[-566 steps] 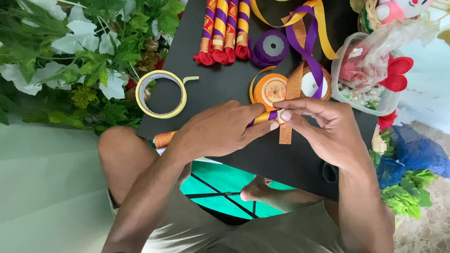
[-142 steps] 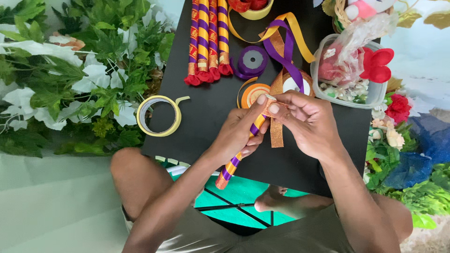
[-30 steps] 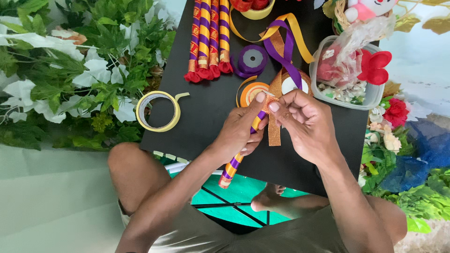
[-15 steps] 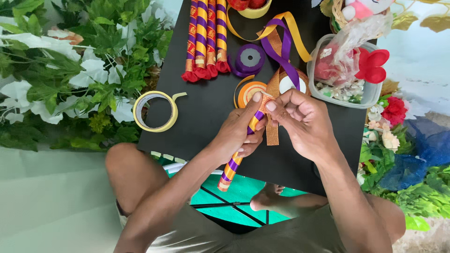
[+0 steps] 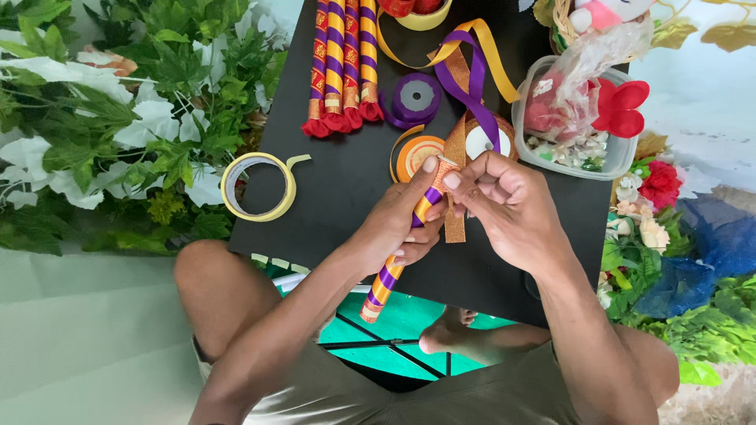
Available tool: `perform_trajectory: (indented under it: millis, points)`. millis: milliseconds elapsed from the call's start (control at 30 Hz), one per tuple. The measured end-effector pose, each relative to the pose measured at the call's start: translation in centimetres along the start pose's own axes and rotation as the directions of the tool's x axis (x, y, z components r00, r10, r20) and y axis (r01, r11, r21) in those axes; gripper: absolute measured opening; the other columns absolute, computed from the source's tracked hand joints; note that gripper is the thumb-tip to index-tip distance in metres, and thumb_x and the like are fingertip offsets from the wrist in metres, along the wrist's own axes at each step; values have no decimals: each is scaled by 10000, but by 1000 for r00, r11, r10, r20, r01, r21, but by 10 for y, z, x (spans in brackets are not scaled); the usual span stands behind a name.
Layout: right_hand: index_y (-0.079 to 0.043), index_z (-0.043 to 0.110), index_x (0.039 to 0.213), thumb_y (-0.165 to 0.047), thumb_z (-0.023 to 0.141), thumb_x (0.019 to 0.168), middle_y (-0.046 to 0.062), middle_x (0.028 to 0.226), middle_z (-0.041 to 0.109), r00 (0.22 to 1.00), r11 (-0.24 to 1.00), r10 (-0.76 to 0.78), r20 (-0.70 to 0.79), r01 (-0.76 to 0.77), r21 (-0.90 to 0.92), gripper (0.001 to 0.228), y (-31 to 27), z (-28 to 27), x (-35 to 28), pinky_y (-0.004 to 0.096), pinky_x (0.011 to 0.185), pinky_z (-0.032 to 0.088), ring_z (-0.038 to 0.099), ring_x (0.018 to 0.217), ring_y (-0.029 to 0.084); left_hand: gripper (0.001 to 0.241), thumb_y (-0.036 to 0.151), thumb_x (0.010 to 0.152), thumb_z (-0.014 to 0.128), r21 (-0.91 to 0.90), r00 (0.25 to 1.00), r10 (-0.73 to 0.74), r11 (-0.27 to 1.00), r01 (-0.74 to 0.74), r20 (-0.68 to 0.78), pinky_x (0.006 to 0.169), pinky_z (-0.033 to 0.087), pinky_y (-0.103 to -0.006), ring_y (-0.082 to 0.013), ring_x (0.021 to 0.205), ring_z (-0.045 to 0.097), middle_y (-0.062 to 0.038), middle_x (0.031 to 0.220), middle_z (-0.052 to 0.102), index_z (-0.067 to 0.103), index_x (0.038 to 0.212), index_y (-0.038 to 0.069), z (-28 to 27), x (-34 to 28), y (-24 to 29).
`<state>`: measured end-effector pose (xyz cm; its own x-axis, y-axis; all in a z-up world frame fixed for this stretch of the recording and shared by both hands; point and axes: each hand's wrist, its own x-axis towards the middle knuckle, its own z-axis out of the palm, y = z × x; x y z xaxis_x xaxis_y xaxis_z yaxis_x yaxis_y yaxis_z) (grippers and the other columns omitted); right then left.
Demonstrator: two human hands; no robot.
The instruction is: The person wraps purple and gold ribbon around sticks, secures them with tape, and attaches a red heart-shaped decoration and a small white flower.
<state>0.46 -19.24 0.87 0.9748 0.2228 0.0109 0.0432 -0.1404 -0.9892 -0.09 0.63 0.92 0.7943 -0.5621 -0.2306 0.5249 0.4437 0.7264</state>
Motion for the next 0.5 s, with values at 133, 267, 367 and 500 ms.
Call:
perform_trajectory:
  millis: [133, 267, 367, 500]
  points:
    - [40, 744, 1062, -127, 772, 1116, 167, 850, 754, 1000, 1000, 6, -4, -6, 13, 177, -5, 1, -1, 332, 745, 580, 772, 795, 205, 675, 688, 1154, 426, -4, 999, -7, 1000, 7, 35, 226, 346, -253, -72, 274, 323, 26, 516, 288, 464, 787, 123, 1, -3, 5]
    - [66, 681, 1256, -87, 771, 1092, 164, 903, 727, 1000, 997, 12, 8, -13, 81, 242, -24, 5, 0, 325, 751, 587, 755, 801, 192, 677, 718, 1149, 410, -45, 995, -37, 998, 42, 95, 232, 345, -238, -55, 284, 323, 46, 522, 286, 453, 797, 141, 0, -7, 7]
    - [81, 734, 1258, -88, 769, 1100, 161, 911, 726, 999, 996, 3, 34, -6, 92, 234, -22, 2, 1, 332, 778, 588, 724, 814, 173, 691, 740, 1140, 400, -86, 989, -80, 992, 91, 126, 232, 332, -231, -54, 286, 306, 49, 523, 269, 437, 793, 143, 0, -6, 8]
    - [70, 807, 1141, -80, 766, 1110, 157, 879, 706, 998, 997, -35, 53, 32, 64, 159, -11, -1, 1, 329, 800, 585, 696, 834, 159, 704, 775, 1123, 390, -92, 982, -128, 986, 142, 138, 241, 363, -230, -65, 278, 339, 37, 510, 306, 448, 797, 153, 1, -7, 11]
